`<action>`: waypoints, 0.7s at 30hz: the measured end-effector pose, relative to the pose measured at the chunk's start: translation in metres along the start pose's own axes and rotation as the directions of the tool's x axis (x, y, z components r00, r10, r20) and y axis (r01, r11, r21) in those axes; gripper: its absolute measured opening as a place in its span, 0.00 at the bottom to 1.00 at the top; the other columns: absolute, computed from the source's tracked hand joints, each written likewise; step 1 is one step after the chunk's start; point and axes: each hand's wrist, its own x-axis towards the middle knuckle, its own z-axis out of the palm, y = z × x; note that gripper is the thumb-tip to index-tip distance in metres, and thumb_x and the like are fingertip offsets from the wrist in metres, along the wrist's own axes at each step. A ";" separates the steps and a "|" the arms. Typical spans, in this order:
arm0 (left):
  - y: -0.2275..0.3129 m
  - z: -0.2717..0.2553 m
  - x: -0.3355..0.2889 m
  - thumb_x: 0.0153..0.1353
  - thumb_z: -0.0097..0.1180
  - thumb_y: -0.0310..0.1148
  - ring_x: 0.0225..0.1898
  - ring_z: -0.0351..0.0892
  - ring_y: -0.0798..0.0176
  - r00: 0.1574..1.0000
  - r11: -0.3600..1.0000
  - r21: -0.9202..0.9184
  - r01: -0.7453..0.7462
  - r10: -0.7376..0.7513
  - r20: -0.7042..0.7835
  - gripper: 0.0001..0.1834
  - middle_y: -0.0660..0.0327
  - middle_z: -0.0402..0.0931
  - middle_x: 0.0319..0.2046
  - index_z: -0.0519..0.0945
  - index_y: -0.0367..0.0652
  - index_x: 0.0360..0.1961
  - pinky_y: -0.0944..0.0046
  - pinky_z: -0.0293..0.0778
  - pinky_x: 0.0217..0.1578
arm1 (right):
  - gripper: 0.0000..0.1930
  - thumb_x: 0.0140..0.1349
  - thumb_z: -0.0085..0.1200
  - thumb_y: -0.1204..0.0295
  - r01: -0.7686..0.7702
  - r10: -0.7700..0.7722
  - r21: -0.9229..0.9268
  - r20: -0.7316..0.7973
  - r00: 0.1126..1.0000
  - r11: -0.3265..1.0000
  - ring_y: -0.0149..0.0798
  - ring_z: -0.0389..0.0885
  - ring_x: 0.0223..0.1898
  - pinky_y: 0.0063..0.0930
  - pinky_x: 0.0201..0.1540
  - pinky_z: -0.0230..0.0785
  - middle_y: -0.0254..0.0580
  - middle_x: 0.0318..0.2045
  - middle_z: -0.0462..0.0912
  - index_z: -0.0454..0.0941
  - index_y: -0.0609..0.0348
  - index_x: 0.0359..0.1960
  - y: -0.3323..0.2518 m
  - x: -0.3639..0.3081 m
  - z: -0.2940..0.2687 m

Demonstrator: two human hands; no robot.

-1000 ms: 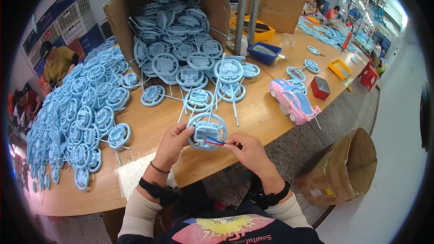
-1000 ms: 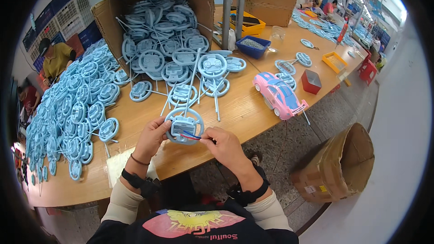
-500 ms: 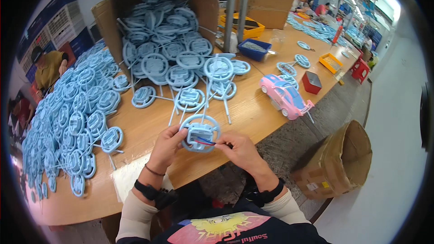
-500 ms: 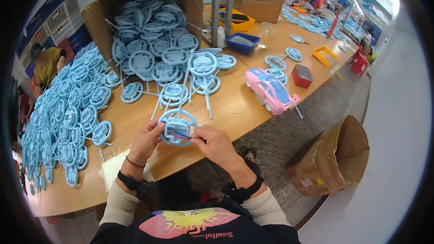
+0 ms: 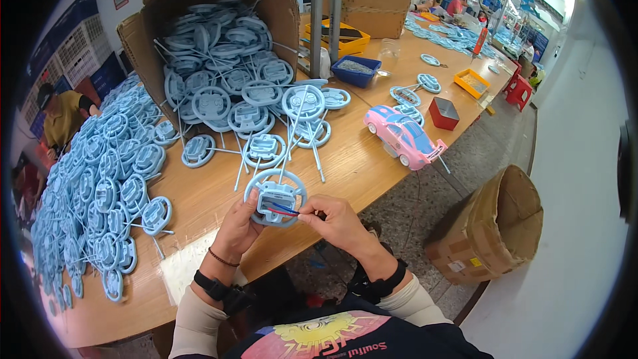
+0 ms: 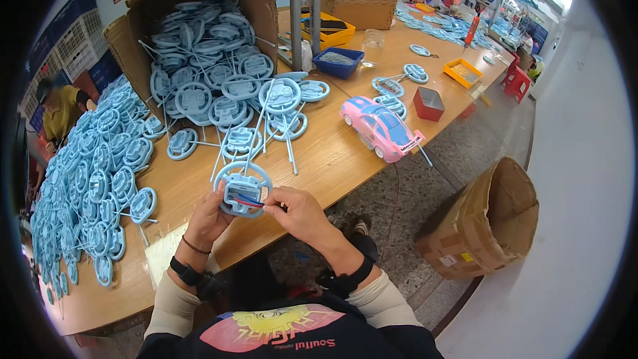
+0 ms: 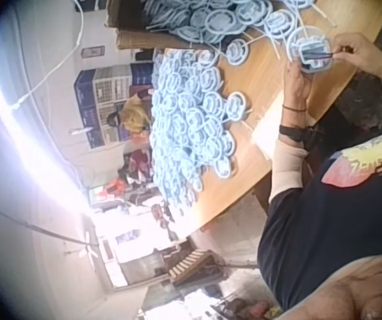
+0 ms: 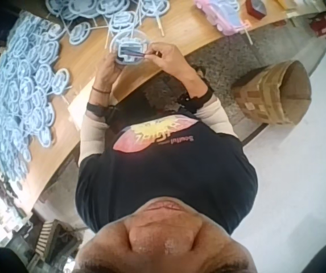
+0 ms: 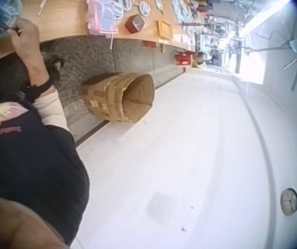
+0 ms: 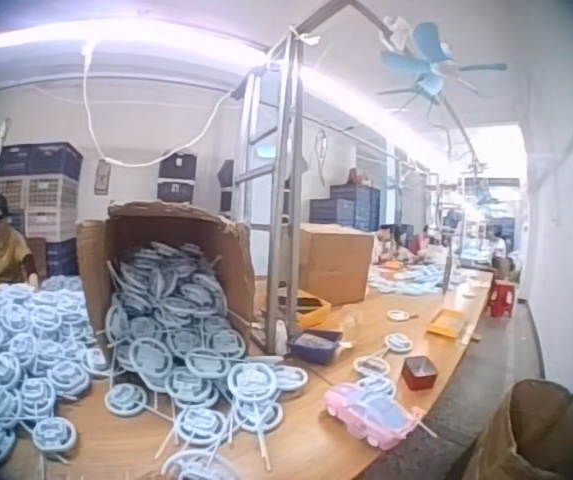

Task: The person repeatedly picks up light-blue plastic steering wheel components and uses a small red-handled tool to press or adjust the central hub area. They handle the parts one at a time, placing each finished unit back onto the table among many similar items.

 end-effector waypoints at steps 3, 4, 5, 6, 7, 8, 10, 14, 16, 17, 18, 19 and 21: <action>-0.004 -0.001 0.002 0.63 0.43 0.43 0.42 0.75 0.64 0.998 0.999 -0.039 -0.025 0.023 -0.066 0.20 0.59 0.74 0.41 0.69 0.38 0.47 0.62 0.72 0.46 | 0.04 0.51 0.54 0.75 -0.017 0.016 -0.026 -0.043 0.999 1.000 0.32 0.71 0.24 0.24 0.28 0.63 0.38 0.21 0.74 0.74 0.63 0.27 0.002 0.000 0.003; -0.007 -0.003 0.004 0.63 0.44 0.42 0.41 0.75 0.65 0.996 0.999 -0.041 -0.026 0.022 -0.092 0.19 0.59 0.75 0.40 0.69 0.38 0.45 0.63 0.72 0.45 | 0.04 0.51 0.53 0.75 -0.027 0.025 -0.039 -0.062 0.998 0.999 0.38 0.73 0.24 0.27 0.28 0.63 0.42 0.21 0.75 0.74 0.62 0.26 0.003 0.000 0.003; -0.011 -0.005 0.006 0.62 0.44 0.42 0.41 0.76 0.65 0.993 0.999 -0.043 -0.027 0.022 -0.118 0.18 0.59 0.75 0.39 0.70 0.38 0.44 0.63 0.72 0.44 | 0.04 0.50 0.53 0.75 -0.024 0.020 -0.057 -0.066 0.998 0.998 0.38 0.73 0.24 0.27 0.28 0.63 0.42 0.21 0.75 0.74 0.62 0.26 0.005 0.000 0.003; -0.014 -0.007 0.009 0.62 0.45 0.41 0.40 0.76 0.65 0.989 0.999 -0.045 -0.028 0.021 -0.144 0.17 0.60 0.76 0.38 0.71 0.38 0.43 0.63 0.72 0.43 | 0.04 0.50 0.53 0.75 -0.021 0.015 -0.074 -0.071 0.997 0.997 0.39 0.73 0.24 0.27 0.28 0.63 0.43 0.21 0.75 0.74 0.62 0.26 0.007 0.000 0.003; -0.017 -0.010 0.011 0.62 0.46 0.41 0.40 0.76 0.65 0.988 0.997 -0.063 -0.040 0.030 -0.149 0.16 0.60 0.76 0.38 0.71 0.38 0.43 0.64 0.72 0.43 | 0.04 0.50 0.54 0.75 -0.017 0.011 -0.092 -0.075 0.997 0.996 0.39 0.73 0.24 0.27 0.28 0.63 0.43 0.21 0.74 0.74 0.62 0.26 0.008 0.000 0.003; -0.020 -0.012 0.012 0.61 0.47 0.40 0.39 0.76 0.65 0.987 0.995 -0.083 -0.052 0.038 -0.155 0.16 0.60 0.76 0.37 0.72 0.39 0.42 0.64 0.72 0.43 | 0.04 0.50 0.54 0.75 -0.016 0.009 -0.097 -0.079 0.997 0.995 0.40 0.73 0.24 0.27 0.28 0.63 0.43 0.21 0.74 0.73 0.62 0.26 0.009 -0.001 0.005; -0.021 -0.014 0.013 0.61 0.48 0.41 0.39 0.76 0.66 0.986 0.992 -0.105 -0.065 0.047 -0.159 0.16 0.61 0.76 0.37 0.72 0.39 0.42 0.64 0.72 0.43 | 0.05 0.50 0.54 0.74 -0.014 0.004 -0.107 -0.086 0.996 0.994 0.41 0.73 0.24 0.28 0.28 0.63 0.43 0.22 0.74 0.73 0.62 0.26 0.010 0.000 0.007; -0.017 -0.016 0.010 0.61 0.46 0.43 0.42 0.75 0.65 0.987 0.995 -0.096 -0.032 0.016 -0.163 0.17 0.60 0.75 0.40 0.71 0.40 0.44 0.62 0.72 0.45 | 0.04 0.50 0.53 0.75 -0.022 0.017 -0.100 -0.050 0.999 0.995 0.39 0.73 0.24 0.27 0.28 0.63 0.43 0.21 0.74 0.72 0.63 0.25 0.006 0.003 0.007; -0.013 -0.013 0.007 0.61 0.46 0.43 0.43 0.74 0.65 0.987 0.995 -0.102 -0.020 0.003 -0.160 0.18 0.60 0.74 0.41 0.70 0.40 0.44 0.61 0.72 0.45 | 0.04 0.51 0.53 0.76 -0.009 0.006 -0.061 -0.048 0.999 0.998 0.38 0.73 0.24 0.26 0.27 0.63 0.42 0.21 0.74 0.73 0.63 0.25 0.006 0.004 0.009; -0.010 -0.012 0.004 0.61 0.47 0.42 0.43 0.74 0.65 0.987 0.993 -0.117 -0.028 0.009 -0.158 0.18 0.61 0.75 0.41 0.71 0.40 0.44 0.62 0.72 0.45 | 0.04 0.51 0.53 0.76 0.002 -0.005 -0.046 -0.049 0.999 0.999 0.37 0.73 0.24 0.26 0.27 0.63 0.42 0.21 0.73 0.73 0.63 0.26 0.007 0.005 0.010; -0.006 -0.010 0.001 0.61 0.47 0.42 0.42 0.74 0.65 0.988 0.991 -0.132 -0.037 0.016 -0.156 0.17 0.61 0.75 0.40 0.71 0.39 0.44 0.62 0.71 0.45 | 0.04 0.51 0.54 0.76 0.014 -0.016 -0.030 -0.049 0.999 0.999 0.37 0.73 0.23 0.26 0.27 0.63 0.42 0.21 0.73 0.73 0.63 0.26 0.007 0.005 0.013; -0.002 -0.005 -0.003 0.61 0.47 0.42 0.43 0.74 0.65 0.989 0.990 -0.137 -0.034 0.014 -0.147 0.18 0.61 0.74 0.41 0.71 0.39 0.44 0.62 0.71 0.45 | 0.03 0.51 0.54 0.76 0.026 -0.027 -0.015 -0.049 0.998 1.000 0.36 0.72 0.23 0.25 0.27 0.63 0.41 0.21 0.73 0.73 0.63 0.26 0.008 0.006 0.015; 0.005 0.001 -0.017 0.61 0.48 0.42 0.44 0.73 0.64 0.988 0.989 -0.144 -0.039 0.017 -0.154 0.19 0.61 0.74 0.42 0.71 0.39 0.45 0.61 0.71 0.46 | 0.04 0.51 0.54 0.77 0.026 -0.027 -0.024 -0.061 0.998 0.999 0.36 0.72 0.23 0.26 0.27 0.63 0.41 0.21 0.74 0.73 0.63 0.26 0.006 0.007 0.022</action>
